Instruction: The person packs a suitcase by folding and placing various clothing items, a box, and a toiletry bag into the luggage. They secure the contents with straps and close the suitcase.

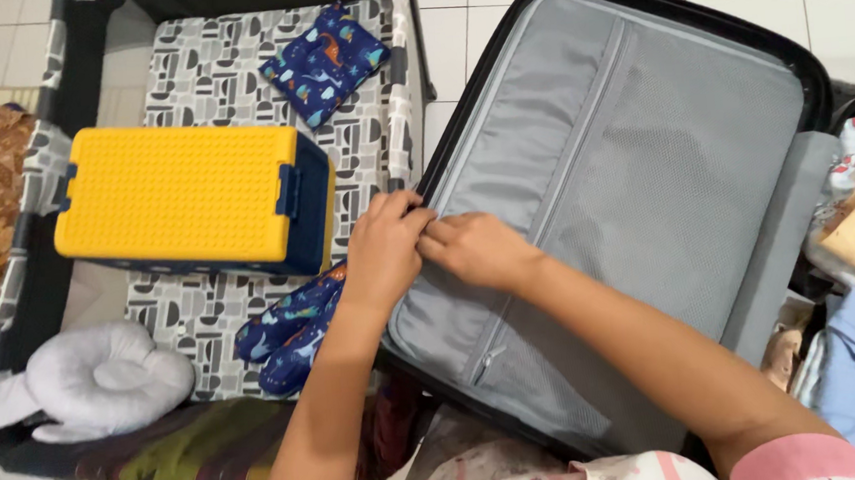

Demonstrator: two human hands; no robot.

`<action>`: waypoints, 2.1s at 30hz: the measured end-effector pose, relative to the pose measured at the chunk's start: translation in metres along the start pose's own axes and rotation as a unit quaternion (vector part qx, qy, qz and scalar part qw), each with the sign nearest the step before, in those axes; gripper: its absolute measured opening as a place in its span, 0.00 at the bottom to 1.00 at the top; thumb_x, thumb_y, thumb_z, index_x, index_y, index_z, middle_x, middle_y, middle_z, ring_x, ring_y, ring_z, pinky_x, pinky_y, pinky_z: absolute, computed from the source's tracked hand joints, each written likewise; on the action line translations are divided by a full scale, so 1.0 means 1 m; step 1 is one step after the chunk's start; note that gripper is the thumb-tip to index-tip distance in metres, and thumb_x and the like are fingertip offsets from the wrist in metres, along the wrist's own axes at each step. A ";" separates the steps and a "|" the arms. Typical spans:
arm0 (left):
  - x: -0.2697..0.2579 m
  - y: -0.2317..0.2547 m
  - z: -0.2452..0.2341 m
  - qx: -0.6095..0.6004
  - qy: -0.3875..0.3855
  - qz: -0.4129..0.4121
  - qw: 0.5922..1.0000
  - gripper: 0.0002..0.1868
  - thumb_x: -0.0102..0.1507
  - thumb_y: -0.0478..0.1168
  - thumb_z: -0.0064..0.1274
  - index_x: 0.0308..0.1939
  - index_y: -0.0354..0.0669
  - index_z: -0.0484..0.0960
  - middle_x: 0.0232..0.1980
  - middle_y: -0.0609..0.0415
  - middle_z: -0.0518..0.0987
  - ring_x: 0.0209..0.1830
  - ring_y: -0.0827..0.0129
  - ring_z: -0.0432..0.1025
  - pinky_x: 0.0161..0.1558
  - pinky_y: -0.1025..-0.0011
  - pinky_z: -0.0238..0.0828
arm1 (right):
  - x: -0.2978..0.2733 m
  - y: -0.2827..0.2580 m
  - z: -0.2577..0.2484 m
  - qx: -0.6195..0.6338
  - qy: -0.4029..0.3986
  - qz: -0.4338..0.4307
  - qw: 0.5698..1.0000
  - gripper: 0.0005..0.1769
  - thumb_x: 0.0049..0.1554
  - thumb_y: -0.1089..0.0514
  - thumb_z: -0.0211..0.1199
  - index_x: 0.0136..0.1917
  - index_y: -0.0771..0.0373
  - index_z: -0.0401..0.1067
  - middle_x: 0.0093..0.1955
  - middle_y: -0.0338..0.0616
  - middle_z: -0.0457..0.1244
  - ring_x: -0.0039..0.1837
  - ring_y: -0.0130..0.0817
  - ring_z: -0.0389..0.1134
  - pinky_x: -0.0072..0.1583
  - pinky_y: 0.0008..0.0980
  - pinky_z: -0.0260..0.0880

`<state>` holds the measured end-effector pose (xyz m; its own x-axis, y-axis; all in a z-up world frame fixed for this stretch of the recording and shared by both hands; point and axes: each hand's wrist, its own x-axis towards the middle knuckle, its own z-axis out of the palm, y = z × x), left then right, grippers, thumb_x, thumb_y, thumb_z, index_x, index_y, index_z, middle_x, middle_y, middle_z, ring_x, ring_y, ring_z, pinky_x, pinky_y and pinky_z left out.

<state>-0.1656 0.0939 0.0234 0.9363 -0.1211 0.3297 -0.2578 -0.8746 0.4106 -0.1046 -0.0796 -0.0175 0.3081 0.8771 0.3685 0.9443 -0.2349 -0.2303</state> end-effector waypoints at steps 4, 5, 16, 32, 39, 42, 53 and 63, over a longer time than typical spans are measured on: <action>-0.039 0.007 -0.017 -0.004 0.018 0.005 1.000 0.15 0.53 0.29 0.53 0.42 0.42 0.87 0.46 0.52 0.80 0.50 0.53 0.73 0.50 0.59 0.71 | -0.005 -0.037 0.010 0.002 0.012 -0.028 1.000 0.12 0.52 0.59 0.58 0.50 0.63 0.71 0.44 0.46 0.65 0.43 0.43 0.71 0.45 0.41 0.72; -0.048 0.009 -0.020 -0.002 0.013 -0.006 1.000 0.15 0.54 0.29 0.53 0.42 0.43 0.87 0.46 0.52 0.80 0.49 0.53 0.73 0.50 0.59 0.72 | -0.007 -0.043 0.012 0.006 0.014 -0.030 0.999 0.12 0.52 0.59 0.58 0.51 0.63 0.71 0.45 0.46 0.65 0.43 0.42 0.70 0.45 0.41 0.72; -0.105 0.013 -0.043 -0.019 -0.016 -0.030 0.999 0.18 0.54 0.27 0.49 0.46 0.44 0.86 0.44 0.51 0.82 0.48 0.52 0.73 0.51 0.58 0.70 | -0.007 -0.095 0.026 0.045 0.007 -0.054 0.998 0.10 0.53 0.59 0.58 0.47 0.63 0.72 0.46 0.47 0.66 0.47 0.45 0.71 0.47 0.42 0.72; -0.146 0.017 -0.054 -0.040 -0.029 0.040 0.998 0.15 0.59 0.30 0.49 0.48 0.41 0.83 0.48 0.50 0.82 0.51 0.53 0.74 0.50 0.59 0.72 | -0.030 -0.163 0.011 -0.083 0.029 0.059 0.994 0.12 0.49 0.60 0.58 0.48 0.62 0.72 0.47 0.43 0.67 0.50 0.41 0.71 0.52 0.40 0.72; -0.143 0.013 -0.052 -0.048 -0.002 0.021 0.999 0.16 0.58 0.28 0.48 0.47 0.43 0.84 0.47 0.51 0.83 0.47 0.52 0.77 0.47 0.60 0.74 | -0.019 -0.173 0.024 -0.043 0.060 0.172 0.982 0.09 0.53 0.60 0.59 0.48 0.62 0.72 0.47 0.45 0.68 0.49 0.45 0.72 0.48 0.41 0.72; -0.143 0.009 -0.053 -0.053 0.009 0.006 0.999 0.14 0.59 0.29 0.49 0.45 0.45 0.85 0.46 0.53 0.83 0.45 0.53 0.77 0.45 0.60 0.74 | -0.016 -0.172 0.024 -0.044 0.044 0.150 0.987 0.11 0.51 0.61 0.59 0.48 0.63 0.72 0.47 0.47 0.67 0.50 0.46 0.71 0.46 0.42 0.72; -0.141 0.007 -0.049 -0.043 -0.009 -0.046 0.998 0.14 0.58 0.31 0.51 0.40 0.51 0.89 0.45 0.60 0.84 0.41 0.56 0.78 0.41 0.60 0.75 | -0.027 -0.165 0.003 0.003 -0.003 0.146 0.989 0.08 0.47 0.65 0.61 0.43 0.63 0.73 0.43 0.48 0.67 0.46 0.51 0.70 0.47 0.46 0.71; -0.144 0.014 -0.044 -0.018 0.002 -0.070 0.997 0.12 0.60 0.33 0.52 0.41 0.50 0.89 0.45 0.57 0.84 0.41 0.53 0.78 0.43 0.57 0.75 | -0.097 -0.186 -0.032 0.054 0.025 0.229 0.972 0.15 0.46 0.69 0.61 0.46 0.61 0.79 0.43 0.48 0.68 0.45 0.51 0.70 0.47 0.46 0.71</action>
<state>-0.3148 0.1194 0.0191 0.9628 0.0023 0.2703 -0.1337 -0.8650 0.4837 -0.3064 -0.1345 0.0185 0.7007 0.6692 0.2474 0.6901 -0.5478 -0.4729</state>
